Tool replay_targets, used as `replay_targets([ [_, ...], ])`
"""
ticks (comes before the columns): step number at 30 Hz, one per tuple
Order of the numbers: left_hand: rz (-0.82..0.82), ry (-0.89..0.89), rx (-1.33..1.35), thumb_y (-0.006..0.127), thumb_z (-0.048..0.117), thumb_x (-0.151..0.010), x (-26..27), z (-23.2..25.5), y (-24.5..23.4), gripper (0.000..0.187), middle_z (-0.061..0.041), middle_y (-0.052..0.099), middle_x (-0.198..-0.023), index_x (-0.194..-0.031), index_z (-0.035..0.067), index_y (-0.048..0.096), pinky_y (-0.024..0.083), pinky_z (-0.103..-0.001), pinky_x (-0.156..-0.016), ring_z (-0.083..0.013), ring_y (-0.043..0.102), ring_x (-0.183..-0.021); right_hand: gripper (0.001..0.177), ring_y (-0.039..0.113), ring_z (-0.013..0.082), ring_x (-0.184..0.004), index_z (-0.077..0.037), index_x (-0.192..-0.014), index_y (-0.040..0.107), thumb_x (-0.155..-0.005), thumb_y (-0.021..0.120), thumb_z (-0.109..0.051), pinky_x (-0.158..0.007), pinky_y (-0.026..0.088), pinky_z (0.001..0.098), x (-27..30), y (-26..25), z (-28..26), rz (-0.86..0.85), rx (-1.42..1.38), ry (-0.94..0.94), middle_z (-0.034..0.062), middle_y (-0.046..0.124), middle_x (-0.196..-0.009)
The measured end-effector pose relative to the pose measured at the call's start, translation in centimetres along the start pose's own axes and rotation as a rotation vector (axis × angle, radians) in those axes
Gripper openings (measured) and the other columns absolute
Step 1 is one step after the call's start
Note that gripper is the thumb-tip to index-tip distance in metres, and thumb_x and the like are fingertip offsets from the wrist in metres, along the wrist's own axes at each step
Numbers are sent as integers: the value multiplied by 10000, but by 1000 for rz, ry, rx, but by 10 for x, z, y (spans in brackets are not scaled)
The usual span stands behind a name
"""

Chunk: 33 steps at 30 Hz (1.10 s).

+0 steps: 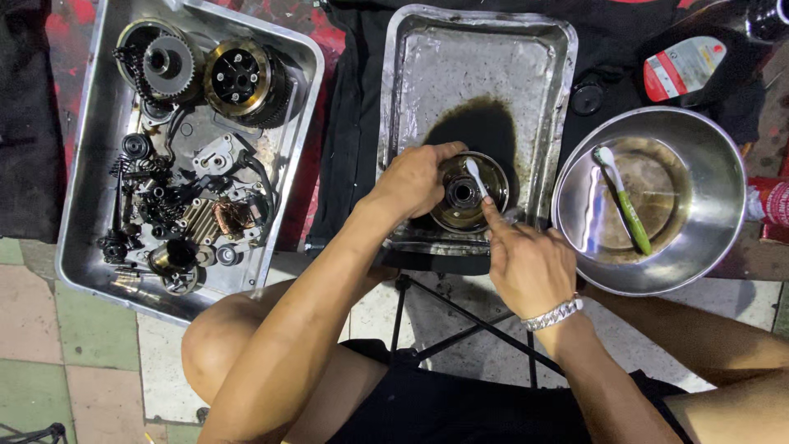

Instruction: The person scrubs a cylindrical mechanical part with a toothbrush, repeatedly dipping it into a metal bowl of liquid and brushing it over a tray. The person rotates the part to clean different sides and places it into the bowl after scrubbing.

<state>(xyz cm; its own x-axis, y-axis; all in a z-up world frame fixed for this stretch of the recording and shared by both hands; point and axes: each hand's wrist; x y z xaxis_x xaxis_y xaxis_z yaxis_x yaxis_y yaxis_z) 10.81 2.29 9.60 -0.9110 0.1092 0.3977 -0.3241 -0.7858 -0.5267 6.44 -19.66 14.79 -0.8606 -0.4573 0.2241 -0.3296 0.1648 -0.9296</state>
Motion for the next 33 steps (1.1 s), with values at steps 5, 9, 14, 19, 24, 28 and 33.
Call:
replay_targets([
  [5,-154,-99,221,544,-100,-766,1,6,-10,733,-211,762,-958,-1468,107,503,613,-389,-680,-307,736,-762,469,663,284,-510,-202,-1440,611,-975,552,-197,-561,558,439,-2,-6,-10,-135,-78,184,143,759,-788],
  [9,-308,-195,453,457,-168,-740,5,16,-20,842,-138,759,-931,-1543,78,391,629,-277,-524,-148,720,-584,426,638,264,-409,-143,-1384,632,-964,570,-178,-415,532,401,-4,0,-15,-89,-236,170,176,761,-922],
  [14,-302,-210,450,516,-93,-838,7,16,-20,740,-151,755,-933,-1546,77,379,637,-296,-541,-160,729,-598,445,669,291,-527,-132,-1402,650,-961,607,-168,-533,562,439,2,0,-14,20,-165,126,202,760,-832],
  [19,-317,-220,404,505,-126,-812,8,20,-23,774,-167,759,-883,-1547,95,400,627,-295,-558,-169,732,-593,452,698,326,-568,-205,-1442,603,-992,562,-201,-568,578,456,-1,0,-23,-191,-240,221,148,778,-864],
  [24,-317,-197,440,514,-45,-914,10,25,-17,652,-207,764,-891,-1543,88,401,603,-314,-542,-192,697,-578,454,725,354,-734,-141,-1403,647,-952,608,-175,-711,587,466,10,3,-23,32,-126,116,194,761,-969],
  [28,-310,-196,400,495,-89,-890,9,22,-20,658,-91,691,-1142,-1526,65,427,645,-302,-578,-188,756,-621,452,727,368,-743,-163,-1409,646,-959,599,-174,-750,586,479,9,9,-29,59,-141,56,186,768,-980],
  [33,-322,-173,488,500,-76,-932,8,12,-16,603,84,560,-1397,-1523,10,426,646,-307,-585,-180,770,-649,474,734,355,-678,-218,-1414,638,-942,606,-195,-701,589,473,12,1,-32,-69,-183,147,198,761,-947],
])
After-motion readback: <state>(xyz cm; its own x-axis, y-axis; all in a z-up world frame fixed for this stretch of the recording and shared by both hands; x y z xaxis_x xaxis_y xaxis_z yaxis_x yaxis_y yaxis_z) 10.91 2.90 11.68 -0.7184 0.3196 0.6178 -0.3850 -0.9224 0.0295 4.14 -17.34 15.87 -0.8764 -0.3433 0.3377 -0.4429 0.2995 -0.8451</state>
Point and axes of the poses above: each hand's wrist, its own x-axis away from the middle knuckle, its own y-axis out of the palm, z = x × y
